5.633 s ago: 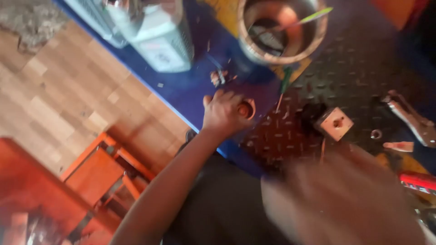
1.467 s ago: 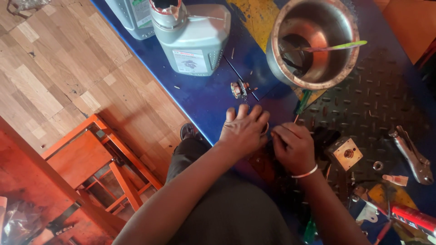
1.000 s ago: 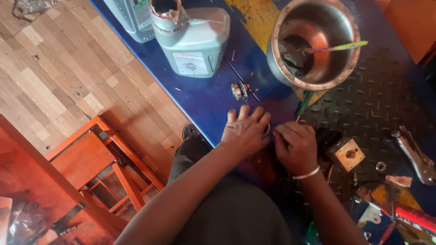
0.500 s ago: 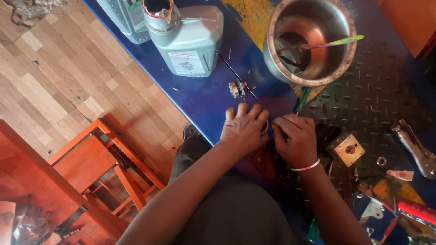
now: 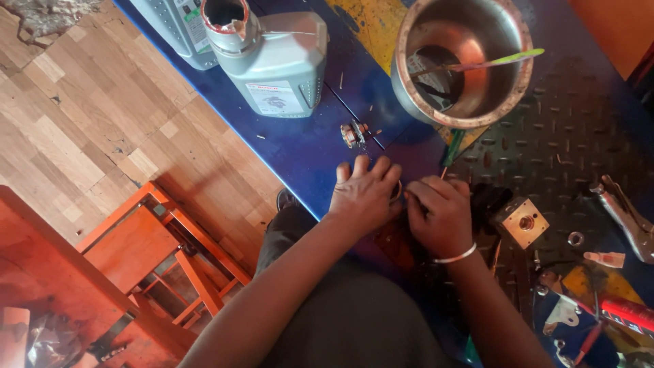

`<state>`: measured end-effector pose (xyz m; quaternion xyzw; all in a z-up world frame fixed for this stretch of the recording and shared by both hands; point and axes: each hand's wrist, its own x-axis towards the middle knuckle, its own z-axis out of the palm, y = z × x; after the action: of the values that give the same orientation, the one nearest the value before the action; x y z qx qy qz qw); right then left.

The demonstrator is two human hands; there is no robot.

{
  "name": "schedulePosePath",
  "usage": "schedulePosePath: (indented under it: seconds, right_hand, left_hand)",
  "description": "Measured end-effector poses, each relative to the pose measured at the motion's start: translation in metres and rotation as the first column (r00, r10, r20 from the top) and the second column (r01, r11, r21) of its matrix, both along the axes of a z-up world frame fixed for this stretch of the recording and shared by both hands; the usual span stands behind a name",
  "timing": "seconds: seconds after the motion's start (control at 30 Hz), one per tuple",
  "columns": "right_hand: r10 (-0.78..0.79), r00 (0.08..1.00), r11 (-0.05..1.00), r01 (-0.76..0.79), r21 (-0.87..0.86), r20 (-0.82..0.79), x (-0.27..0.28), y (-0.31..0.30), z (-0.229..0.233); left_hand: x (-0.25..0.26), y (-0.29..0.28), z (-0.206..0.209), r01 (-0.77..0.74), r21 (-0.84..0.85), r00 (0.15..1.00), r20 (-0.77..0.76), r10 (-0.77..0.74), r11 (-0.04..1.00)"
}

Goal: The person cleans a small cylindrical metal part using a green-handled tool and a small metal file. They then spray the part with a red aerosol can and continue to clean it with a small metal tool, manipulating the part with both hands on a blue workbench.

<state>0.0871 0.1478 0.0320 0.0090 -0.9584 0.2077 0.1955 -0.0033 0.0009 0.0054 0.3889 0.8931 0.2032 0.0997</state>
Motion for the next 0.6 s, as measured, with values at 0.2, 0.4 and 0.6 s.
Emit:
schedulePosePath:
  seconds: [0.2,0.4,0.6]
  right_hand:
    - [-0.025,1.0,1.0,0.025,-0.01,0.014,-0.0017,0.004,-0.0021]
    - [-0.002,1.0,1.0,0.002,0.001,-0.004,0.0001,0.0036,-0.001]
    - [0.01,1.0,1.0,-0.01,0.018,-0.003,-0.0059,0.0042,-0.0006]
  left_hand:
    - [0.0007,0.0001,0.0002,-0.001,0.02,1.0,0.014,0.0,1.0]
    - [-0.0016,0.0007,0.004,0.005,-0.012,0.999,0.033,-0.005,1.0]
    - [-0.0002,0.0006,0.0038,-0.003,0.013,0.999,0.034,0.003,1.0]
